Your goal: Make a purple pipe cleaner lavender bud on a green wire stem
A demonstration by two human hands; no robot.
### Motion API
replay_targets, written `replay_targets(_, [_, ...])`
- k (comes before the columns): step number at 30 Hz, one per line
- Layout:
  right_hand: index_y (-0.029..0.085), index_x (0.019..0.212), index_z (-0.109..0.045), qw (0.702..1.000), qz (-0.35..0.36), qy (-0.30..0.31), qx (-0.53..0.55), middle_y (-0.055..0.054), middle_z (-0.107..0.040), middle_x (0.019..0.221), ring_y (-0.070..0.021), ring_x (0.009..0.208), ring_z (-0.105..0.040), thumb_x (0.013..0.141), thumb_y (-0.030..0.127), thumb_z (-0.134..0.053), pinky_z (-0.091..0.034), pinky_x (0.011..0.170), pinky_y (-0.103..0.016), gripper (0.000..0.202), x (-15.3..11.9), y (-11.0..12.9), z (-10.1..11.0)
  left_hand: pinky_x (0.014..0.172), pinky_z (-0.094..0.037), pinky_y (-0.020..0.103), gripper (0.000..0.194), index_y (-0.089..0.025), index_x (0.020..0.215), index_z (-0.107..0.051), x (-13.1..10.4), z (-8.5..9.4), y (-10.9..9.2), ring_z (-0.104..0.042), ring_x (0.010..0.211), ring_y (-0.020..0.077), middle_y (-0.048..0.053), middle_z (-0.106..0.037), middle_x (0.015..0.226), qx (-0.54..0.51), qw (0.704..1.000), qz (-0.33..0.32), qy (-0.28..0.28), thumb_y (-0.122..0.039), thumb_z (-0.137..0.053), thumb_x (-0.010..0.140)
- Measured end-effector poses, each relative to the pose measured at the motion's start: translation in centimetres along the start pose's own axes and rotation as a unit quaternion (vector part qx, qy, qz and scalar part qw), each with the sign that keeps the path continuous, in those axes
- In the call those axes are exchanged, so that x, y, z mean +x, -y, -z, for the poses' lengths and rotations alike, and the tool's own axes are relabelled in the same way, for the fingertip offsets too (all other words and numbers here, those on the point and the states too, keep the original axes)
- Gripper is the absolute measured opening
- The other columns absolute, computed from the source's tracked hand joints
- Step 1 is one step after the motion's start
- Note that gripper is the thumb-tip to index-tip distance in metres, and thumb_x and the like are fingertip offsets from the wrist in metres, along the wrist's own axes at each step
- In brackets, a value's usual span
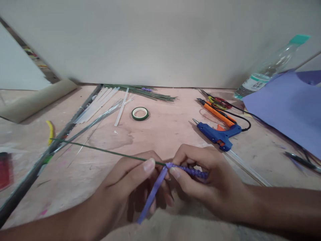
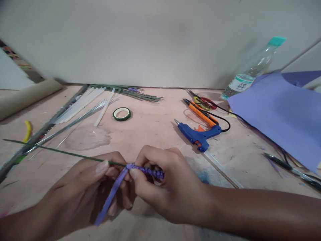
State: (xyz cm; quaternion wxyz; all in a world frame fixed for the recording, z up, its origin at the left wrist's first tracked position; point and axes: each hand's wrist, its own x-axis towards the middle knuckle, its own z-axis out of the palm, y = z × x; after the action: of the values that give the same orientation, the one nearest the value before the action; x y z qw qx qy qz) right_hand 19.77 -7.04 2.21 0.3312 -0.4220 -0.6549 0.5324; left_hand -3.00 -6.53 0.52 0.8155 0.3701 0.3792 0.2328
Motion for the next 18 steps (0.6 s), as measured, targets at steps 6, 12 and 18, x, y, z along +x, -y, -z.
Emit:
replay_targets(6, [0.020,0.086,-0.062,1.000,0.007,0.000,0.024,0.000,-0.069,0.071,-0.0107,0.058,-0.052,0.104,0.029,-0.065,-0.042,0.055,-0.025,0.020,-0.02,-0.12,0.22,0.055,-0.033,0.029,0.061,-0.016,0.096,-0.076,-0.21,0.60,0.67,-0.056,0.060,0.0168,0.013,-0.078,0.083,0.053,0.998,0.015,-0.020,-0.072,-0.053,0.106])
replay_targets(12, [0.020,0.085,-0.064,0.998,-0.013,0.027,0.053,-0.003,-0.074,0.075,-0.0144,0.066,-0.065,0.111,0.040,-0.055,-0.050,0.063,-0.027,0.034,0.24,0.05,0.59,0.059,-0.033,0.029,0.056,-0.018,0.100,-0.077,-0.44,0.77,0.97,-0.054,0.065,0.0157,0.009,-0.073,0.087,0.067,0.997,-0.027,0.003,-0.064,-0.047,0.112])
replay_targets(18, [0.020,0.083,-0.066,1.000,-0.004,-0.017,0.005,-0.001,-0.073,0.070,-0.0120,0.061,-0.060,0.106,0.032,-0.061,-0.048,0.058,-0.025,0.027,0.29,0.41,0.27,0.056,-0.031,0.029,0.062,-0.016,0.101,-0.078,-0.12,0.69,0.84,-0.053,0.061,0.0156,0.011,-0.073,0.084,0.053,0.999,-0.001,-0.002,-0.070,-0.048,0.109])
